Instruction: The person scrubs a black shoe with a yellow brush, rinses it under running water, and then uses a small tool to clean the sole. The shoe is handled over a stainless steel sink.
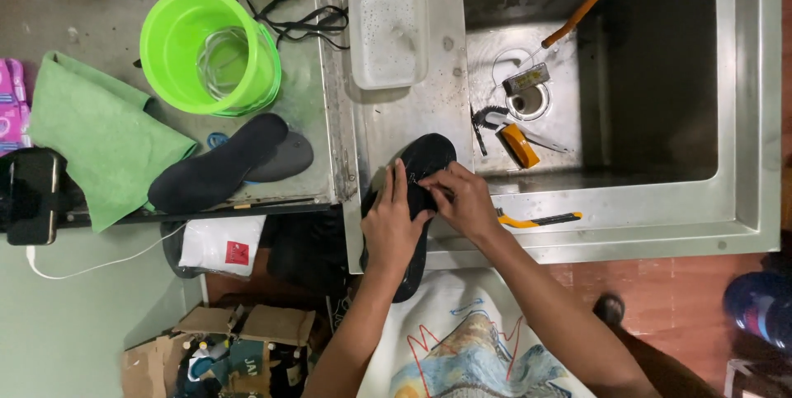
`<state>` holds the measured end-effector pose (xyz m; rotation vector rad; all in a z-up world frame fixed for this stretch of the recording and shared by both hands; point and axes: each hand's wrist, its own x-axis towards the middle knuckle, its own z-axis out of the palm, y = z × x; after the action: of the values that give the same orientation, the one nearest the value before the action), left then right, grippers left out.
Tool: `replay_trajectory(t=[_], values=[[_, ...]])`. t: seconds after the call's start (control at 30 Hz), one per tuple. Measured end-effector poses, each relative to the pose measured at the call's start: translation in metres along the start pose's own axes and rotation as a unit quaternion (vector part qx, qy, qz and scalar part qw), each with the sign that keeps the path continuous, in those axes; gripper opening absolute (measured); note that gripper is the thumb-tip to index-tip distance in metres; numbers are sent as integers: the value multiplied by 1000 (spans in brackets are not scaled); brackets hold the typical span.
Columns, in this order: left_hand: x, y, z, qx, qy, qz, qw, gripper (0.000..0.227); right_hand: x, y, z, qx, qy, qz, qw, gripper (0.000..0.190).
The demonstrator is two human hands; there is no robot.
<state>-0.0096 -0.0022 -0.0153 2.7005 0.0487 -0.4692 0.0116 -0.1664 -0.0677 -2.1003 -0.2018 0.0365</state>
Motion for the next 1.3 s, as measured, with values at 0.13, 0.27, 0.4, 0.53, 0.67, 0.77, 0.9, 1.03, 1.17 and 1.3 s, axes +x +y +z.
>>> replay_trajectory(t=[0.13,0.27,0.4,0.53,0.67,0.77,0.9,1.03,1.17,1.3], values=[[-2,-3,7,11,5,3,1000,115,3,-5,-2,-6,-7,25,1000,23],[0,-3,11,18,10,-4,1000,115,11,-1,-3,-32,-29,33,999,21],[2,-5,10,26,14,-4,1000,114,20,8,-1,-76,-50,21,996,20],[2,-4,5,8,21,3,1000,111,27,1,-11,-133,-65,5,989,20],[1,-2,1,29,2,-14,999,112,24,-2,-12,-171,-54,0,984,20],[4,-6,-1,6,0,-14,1000,113,15,20,1,-72,-55,-8,996,19],[8,-3,4,2,5,-10,1000,112,14,13,-1,-49,-37,-10,998,20],[3,-3,7,31,13,-6,999,114,12,10,-4,-17,-30,-10,999,20],[1,-5,13,62,37,-3,997,114,7,23,5,-59,-41,-11,997,17],[-3,-14,27,58,51,11,997,117,12,24,4,-109,-32,1,994,19]])
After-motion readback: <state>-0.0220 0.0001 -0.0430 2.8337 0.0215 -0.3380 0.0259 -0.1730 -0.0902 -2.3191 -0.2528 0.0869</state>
